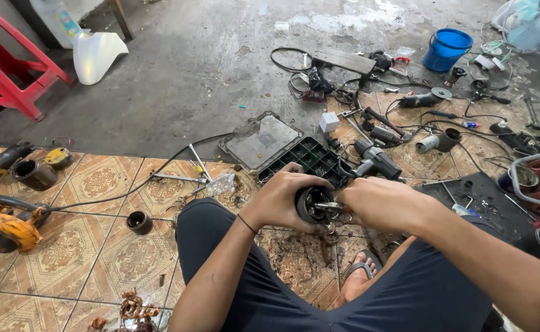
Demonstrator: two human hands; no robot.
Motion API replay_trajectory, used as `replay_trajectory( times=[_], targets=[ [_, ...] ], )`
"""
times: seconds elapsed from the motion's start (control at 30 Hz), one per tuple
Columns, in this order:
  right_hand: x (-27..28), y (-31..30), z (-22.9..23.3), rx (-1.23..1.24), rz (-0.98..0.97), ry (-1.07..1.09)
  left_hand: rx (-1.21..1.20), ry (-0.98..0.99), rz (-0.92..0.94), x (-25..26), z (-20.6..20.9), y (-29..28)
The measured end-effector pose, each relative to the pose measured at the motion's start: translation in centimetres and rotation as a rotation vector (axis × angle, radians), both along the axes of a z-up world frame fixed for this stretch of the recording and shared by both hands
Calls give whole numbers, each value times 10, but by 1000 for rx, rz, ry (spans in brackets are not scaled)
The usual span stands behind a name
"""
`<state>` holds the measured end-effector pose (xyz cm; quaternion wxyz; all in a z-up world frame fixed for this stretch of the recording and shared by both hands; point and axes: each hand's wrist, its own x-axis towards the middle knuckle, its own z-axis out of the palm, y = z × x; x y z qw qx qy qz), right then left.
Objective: Reassembling the internal components of a small electric motor, specifically focusing on the brushes and wiring inside the housing.
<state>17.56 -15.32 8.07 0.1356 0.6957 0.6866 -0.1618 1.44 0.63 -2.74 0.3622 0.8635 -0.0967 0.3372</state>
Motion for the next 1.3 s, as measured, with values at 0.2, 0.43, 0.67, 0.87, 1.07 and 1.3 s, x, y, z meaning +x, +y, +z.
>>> replay_trajectory(
  times=[0.2,0.43,0.67,0.87,1.07,1.3],
  targets=[
    [14,9,10,-32,-164,399,-42,3,98,3,-9,9],
    [56,5,-52,21,-129,544,77,124,171,6,-8,-3],
    [59,-12,-25,46,-55,678,155,172,210,9,40,-30],
    [51,-41,-8,181,-114,677,191,160,318,-2,69,-52],
    [43,-48,-4,200,-196,577,193,209,279,4,68,-52],
    [49,-39,-21,141,-188,554,184,220,301,11,52,-51]
  ],
)
